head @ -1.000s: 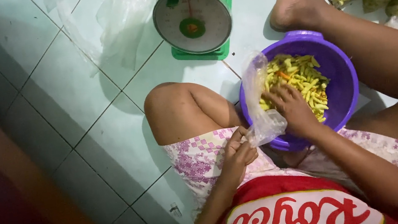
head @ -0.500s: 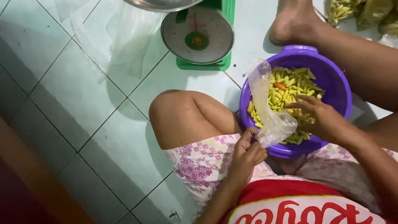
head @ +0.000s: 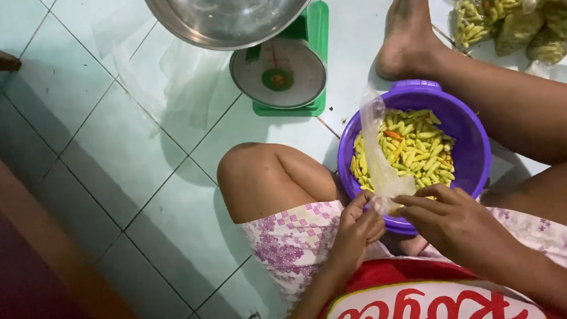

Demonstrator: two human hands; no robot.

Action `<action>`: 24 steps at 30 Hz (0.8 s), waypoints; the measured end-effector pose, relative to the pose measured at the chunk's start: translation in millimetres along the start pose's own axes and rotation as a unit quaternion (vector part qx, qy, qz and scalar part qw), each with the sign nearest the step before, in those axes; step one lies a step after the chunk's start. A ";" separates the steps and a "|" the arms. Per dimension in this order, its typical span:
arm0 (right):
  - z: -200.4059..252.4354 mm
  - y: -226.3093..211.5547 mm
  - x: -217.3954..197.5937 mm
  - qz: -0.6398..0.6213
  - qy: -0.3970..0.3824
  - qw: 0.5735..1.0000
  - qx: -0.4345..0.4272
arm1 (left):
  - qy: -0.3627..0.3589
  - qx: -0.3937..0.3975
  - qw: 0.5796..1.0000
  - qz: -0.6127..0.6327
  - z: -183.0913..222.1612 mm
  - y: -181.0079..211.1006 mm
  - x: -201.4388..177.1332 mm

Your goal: Transferring small green chilies from a purple bowl into a plastic bag for packaging

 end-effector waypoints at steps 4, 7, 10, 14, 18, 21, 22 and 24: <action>0.3 5.4 13.7 0.077 -0.046 0.992 0.085 | 0.012 -0.040 0.999 0.012 -0.9 -1.6 13.4; 2.9 4.2 25.1 0.019 -0.023 0.990 0.137 | -0.039 -0.022 0.999 -0.008 0.0 2.1 21.1; -4.5 -1.9 10.3 -0.121 0.143 0.977 0.102 | 0.007 -0.063 0.997 -0.031 -0.2 -6.8 15.9; -8.6 4.1 12.6 -0.318 0.134 0.922 0.177 | 0.101 -0.180 0.971 -0.123 4.8 -11.9 14.4; -7.7 17.2 32.3 -0.277 0.039 0.937 0.208 | 0.055 -0.113 0.990 -0.067 3.2 -13.9 16.3; -13.1 17.3 32.4 -0.211 -0.082 0.932 0.282 | 0.044 -0.078 0.993 -0.078 5.7 2.0 16.6; -13.5 16.8 32.7 -0.164 -0.172 0.908 0.344 | 0.025 -0.045 0.997 -0.059 6.4 8.3 16.7; -12.9 14.7 37.2 -0.200 -0.133 0.918 0.316 | 0.014 -0.041 0.996 -0.081 5.3 7.5 12.8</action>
Point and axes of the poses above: each hand's wrist, its own z-axis away from the middle knuckle, its own x-axis out of the palm, y = z × x, the point moved 2 cm from there along -z, towards the middle knuckle, and after that the axes turned 3 degrees about -x, right-handed, at the moved point
